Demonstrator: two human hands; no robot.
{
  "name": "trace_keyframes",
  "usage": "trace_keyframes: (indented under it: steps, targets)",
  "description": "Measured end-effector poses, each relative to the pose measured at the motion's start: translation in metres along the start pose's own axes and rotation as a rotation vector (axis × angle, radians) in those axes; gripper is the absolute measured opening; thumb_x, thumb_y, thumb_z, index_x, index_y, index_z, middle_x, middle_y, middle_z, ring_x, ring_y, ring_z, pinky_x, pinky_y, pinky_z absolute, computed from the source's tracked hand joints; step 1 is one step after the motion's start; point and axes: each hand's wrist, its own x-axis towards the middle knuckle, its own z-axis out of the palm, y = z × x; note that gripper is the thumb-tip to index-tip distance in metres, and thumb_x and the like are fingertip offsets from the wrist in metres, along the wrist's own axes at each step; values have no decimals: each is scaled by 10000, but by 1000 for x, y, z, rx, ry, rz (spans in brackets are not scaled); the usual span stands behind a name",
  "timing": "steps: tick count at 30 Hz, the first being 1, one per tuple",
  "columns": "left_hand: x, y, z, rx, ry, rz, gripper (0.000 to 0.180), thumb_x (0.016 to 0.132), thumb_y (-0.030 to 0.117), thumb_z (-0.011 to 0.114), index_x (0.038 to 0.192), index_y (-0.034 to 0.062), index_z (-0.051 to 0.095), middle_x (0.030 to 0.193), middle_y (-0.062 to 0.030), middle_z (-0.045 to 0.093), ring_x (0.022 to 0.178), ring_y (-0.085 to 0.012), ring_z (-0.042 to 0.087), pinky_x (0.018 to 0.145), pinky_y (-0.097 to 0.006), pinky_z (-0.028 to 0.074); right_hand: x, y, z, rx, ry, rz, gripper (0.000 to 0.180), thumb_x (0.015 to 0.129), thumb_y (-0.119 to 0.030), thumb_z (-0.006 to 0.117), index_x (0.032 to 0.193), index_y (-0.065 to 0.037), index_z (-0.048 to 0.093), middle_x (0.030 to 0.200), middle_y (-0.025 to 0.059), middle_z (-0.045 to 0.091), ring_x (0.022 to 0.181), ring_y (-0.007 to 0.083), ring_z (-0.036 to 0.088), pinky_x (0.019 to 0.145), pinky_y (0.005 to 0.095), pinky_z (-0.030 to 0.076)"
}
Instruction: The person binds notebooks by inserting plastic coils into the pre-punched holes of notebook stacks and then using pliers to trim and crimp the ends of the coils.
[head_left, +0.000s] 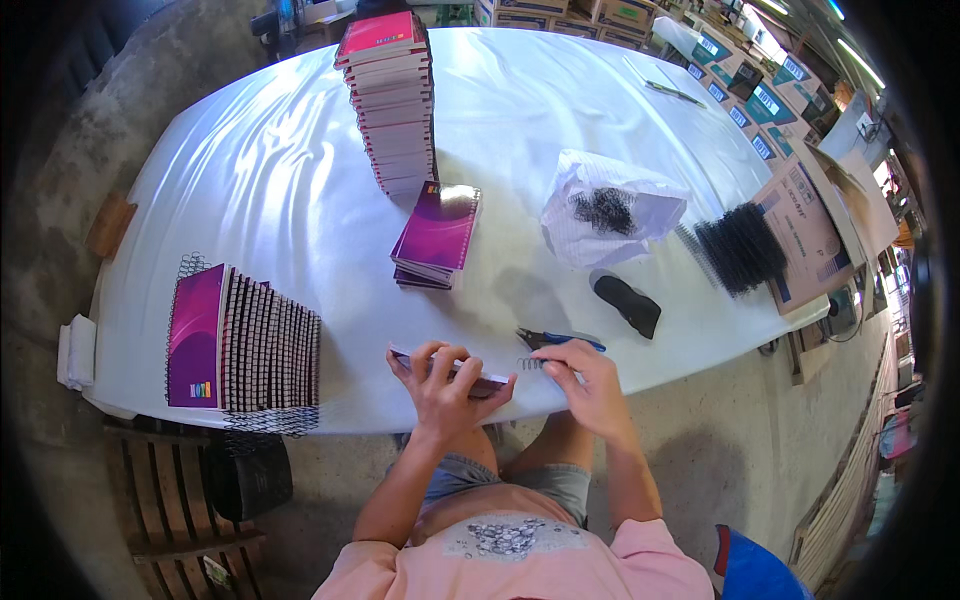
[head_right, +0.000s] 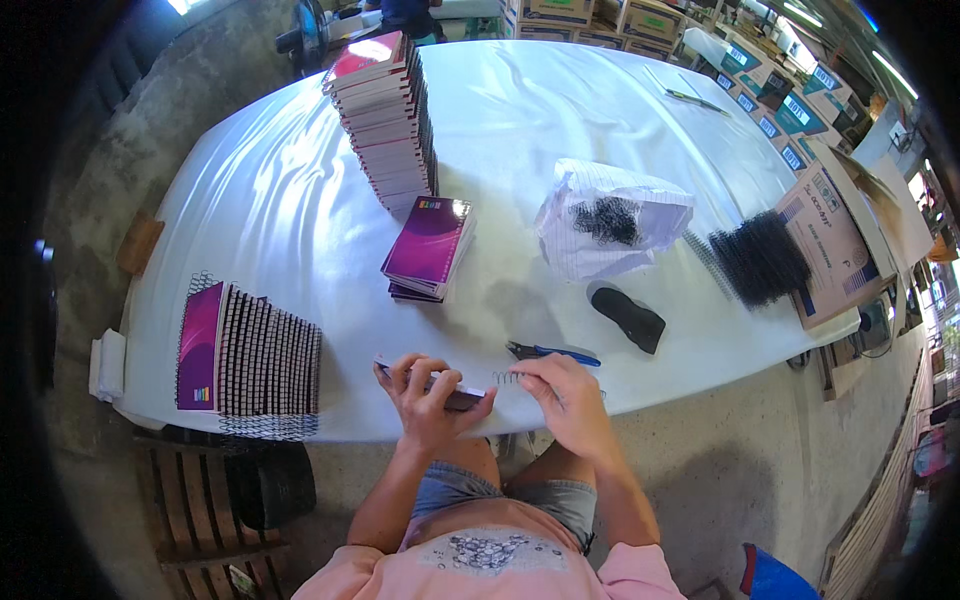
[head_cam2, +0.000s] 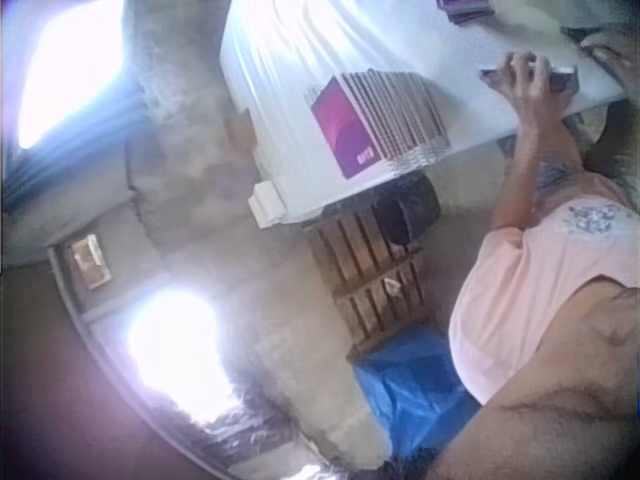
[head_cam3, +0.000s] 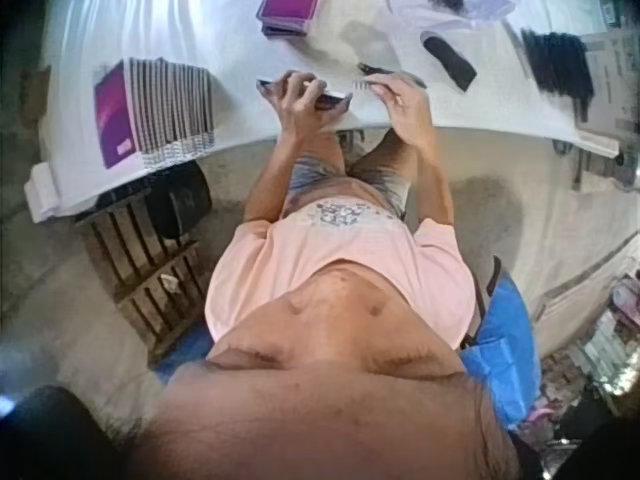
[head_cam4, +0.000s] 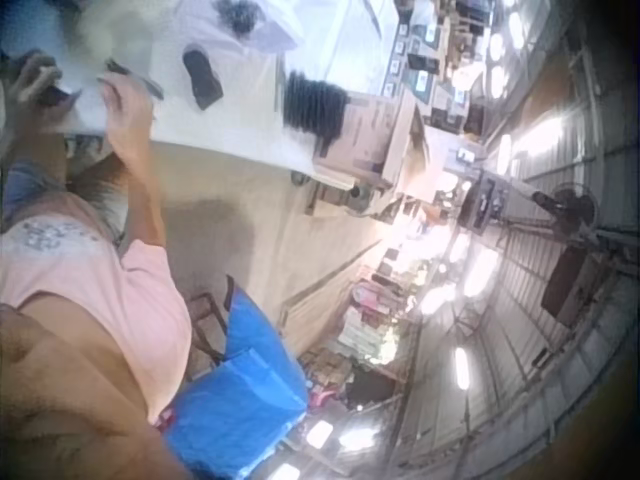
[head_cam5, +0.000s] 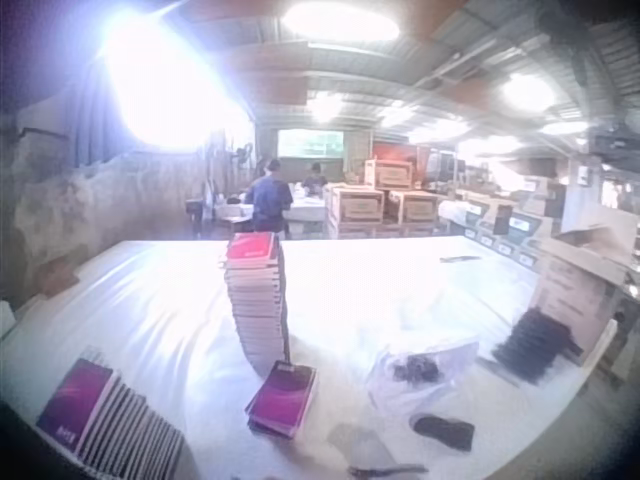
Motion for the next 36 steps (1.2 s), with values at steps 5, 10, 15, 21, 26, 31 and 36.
trace_keyframes:
  steps: [5,10,15,21,26,31,36]
  targets:
    - [-2,1,1,16,26,24,325,567,382,792,678,182,562,789,28,532,923,-207,491,939,-490,236,2,3,16,-104,146,-161,145,834,-100,602,971,-81,648,879,90,616,796,260,576,670,326,441]
    - [-3,-1,-2,9,13,29,338,557,391,794,694,177,571,799,28,537,930,-208,493,929,-509,226,0,2,8,-19,-125,-142,150,856,-95,568,987,-79,641,785,99,604,721,242,566,623,332,434]
    - [-7,-7,-5,2,-85,16,367,607,496,734,712,180,579,815,34,517,931,-178,491,927,-569,200,7,-8,-5,223,-479,218,194,878,-104,552,1062,-90,610,661,97,530,639,187,524,573,318,415]
    - [-2,-14,-14,53,-155,44,357,661,486,693,814,185,578,846,25,497,935,-171,480,909,-511,239,5,-5,15,181,-107,-3,183,892,-133,560,1063,-81,599,604,69,495,581,166,518,566,274,424]
    - [1,-13,-19,16,-232,32,308,685,427,702,815,177,579,848,10,501,966,-182,473,960,-529,230,3,3,14,215,-292,185,205,850,-107,609,1053,-93,634,892,106,622,732,201,587,644,325,460]
    - [4,-19,-30,-97,-294,-1,304,676,394,720,774,142,579,852,2,503,972,-197,471,1001,-553,204,19,26,-23,-186,16,37,364,802,-37,541,1151,-130,588,1083,125,611,941,285,601,764,352,466]
    - [5,-23,-38,-124,-367,50,330,666,398,727,789,127,585,883,-12,501,994,-208,467,999,-551,213,13,90,-63,-815,142,399,507,697,9,543,1184,-132,523,1197,86,559,1129,302,484,930,436,382]
